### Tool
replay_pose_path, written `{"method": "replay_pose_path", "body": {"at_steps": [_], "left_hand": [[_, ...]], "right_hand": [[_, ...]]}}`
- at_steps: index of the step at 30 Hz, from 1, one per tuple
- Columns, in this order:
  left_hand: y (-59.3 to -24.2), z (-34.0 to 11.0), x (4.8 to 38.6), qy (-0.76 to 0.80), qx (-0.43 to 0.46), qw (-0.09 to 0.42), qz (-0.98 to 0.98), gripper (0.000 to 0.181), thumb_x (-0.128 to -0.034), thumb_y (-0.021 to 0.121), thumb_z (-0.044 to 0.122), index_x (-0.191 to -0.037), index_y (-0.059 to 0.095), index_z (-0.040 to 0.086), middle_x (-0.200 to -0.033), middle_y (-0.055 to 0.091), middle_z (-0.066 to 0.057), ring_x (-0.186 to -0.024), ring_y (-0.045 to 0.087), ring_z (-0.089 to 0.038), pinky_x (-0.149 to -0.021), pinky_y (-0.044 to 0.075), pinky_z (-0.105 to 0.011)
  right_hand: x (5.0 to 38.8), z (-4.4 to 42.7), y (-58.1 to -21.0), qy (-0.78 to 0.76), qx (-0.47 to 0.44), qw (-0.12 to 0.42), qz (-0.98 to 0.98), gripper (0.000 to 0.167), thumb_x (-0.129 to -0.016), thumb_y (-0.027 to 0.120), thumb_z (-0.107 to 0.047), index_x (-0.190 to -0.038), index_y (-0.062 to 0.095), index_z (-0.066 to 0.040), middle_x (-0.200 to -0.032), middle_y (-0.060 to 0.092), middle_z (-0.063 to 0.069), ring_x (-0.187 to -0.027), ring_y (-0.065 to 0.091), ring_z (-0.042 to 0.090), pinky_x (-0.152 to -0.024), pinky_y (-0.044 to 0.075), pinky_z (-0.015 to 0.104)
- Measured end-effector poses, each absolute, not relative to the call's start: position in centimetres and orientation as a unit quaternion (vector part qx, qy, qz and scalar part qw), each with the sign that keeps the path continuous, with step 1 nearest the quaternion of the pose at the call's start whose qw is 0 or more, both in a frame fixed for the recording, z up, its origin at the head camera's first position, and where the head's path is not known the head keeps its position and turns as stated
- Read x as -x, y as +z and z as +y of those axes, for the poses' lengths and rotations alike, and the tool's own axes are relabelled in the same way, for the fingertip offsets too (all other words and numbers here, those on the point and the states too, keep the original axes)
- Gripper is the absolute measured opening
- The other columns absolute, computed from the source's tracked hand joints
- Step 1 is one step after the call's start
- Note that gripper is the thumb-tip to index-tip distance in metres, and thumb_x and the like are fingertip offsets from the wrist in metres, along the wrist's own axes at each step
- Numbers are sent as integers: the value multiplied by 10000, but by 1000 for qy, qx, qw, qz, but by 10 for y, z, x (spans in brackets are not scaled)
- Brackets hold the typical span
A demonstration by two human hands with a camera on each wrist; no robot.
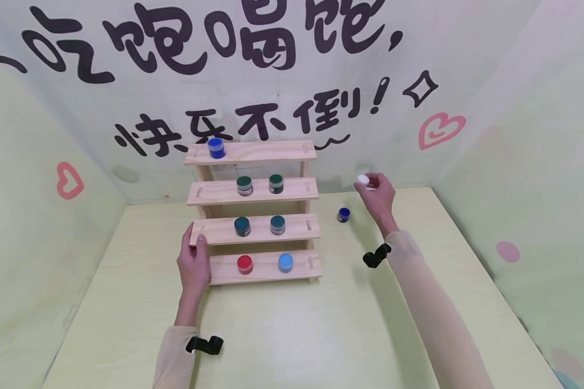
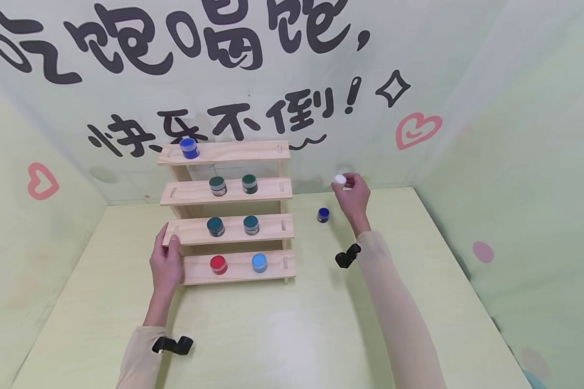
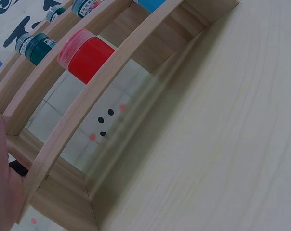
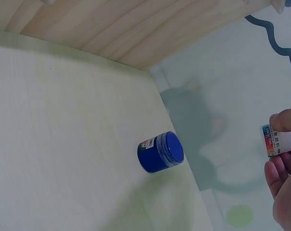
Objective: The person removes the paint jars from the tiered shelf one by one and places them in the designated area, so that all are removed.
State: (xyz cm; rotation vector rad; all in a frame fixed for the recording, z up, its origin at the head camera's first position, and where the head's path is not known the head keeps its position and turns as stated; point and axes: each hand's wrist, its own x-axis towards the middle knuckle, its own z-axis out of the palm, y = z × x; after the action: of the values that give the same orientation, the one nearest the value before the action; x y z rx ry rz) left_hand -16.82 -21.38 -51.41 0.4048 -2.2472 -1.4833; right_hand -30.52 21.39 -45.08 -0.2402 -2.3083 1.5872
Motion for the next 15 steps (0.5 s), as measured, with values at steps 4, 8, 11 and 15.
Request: {"method": "replay_pose_path", "body": {"at_steps": [4,8,11,15], "left_hand": [[-515,-214,168,-533,-150,212,-805,489,-1070,441,404,-1541,443,271,-732,466,-19,-657,438,-125,-592,373,-230],[-516,-214,168,-533,-153,216,-804,482,-1069,446,405,-1534,452,277,-726,467,-19,-655,439,-133,-587,374,-230],[-516,-213,169,-532,-150,216,-805,482,-1069,446,403,-1534,451,276,-738,471,-25,-662,440,-133,-590,371,-226],[-516,-212,169,-533,-147,215,-805,487,-1071,438,403,-1541,441,275,-771,478,-24,-679,441,-130,-598,371,-215]], "right_hand": [[301,218,-462,555,88,159,-812,426,-886,739,-155,-1253,610,18,-1177,642,184,-981,591,154,-740,495,140],[297,221,-472,548,95,150,-817,425,-889,734,-150,-1257,605,20,-1181,645,192,-983,593,160,-744,485,128],[293,224,-480,544,99,146,-820,417,-892,733,-140,-1250,605,32,-1177,647,210,-985,594,184,-739,477,121],[288,227,-488,545,109,135,-820,422,-892,730,-131,-1257,599,34,-1187,639,215,-1010,587,205,-755,474,129]]}}
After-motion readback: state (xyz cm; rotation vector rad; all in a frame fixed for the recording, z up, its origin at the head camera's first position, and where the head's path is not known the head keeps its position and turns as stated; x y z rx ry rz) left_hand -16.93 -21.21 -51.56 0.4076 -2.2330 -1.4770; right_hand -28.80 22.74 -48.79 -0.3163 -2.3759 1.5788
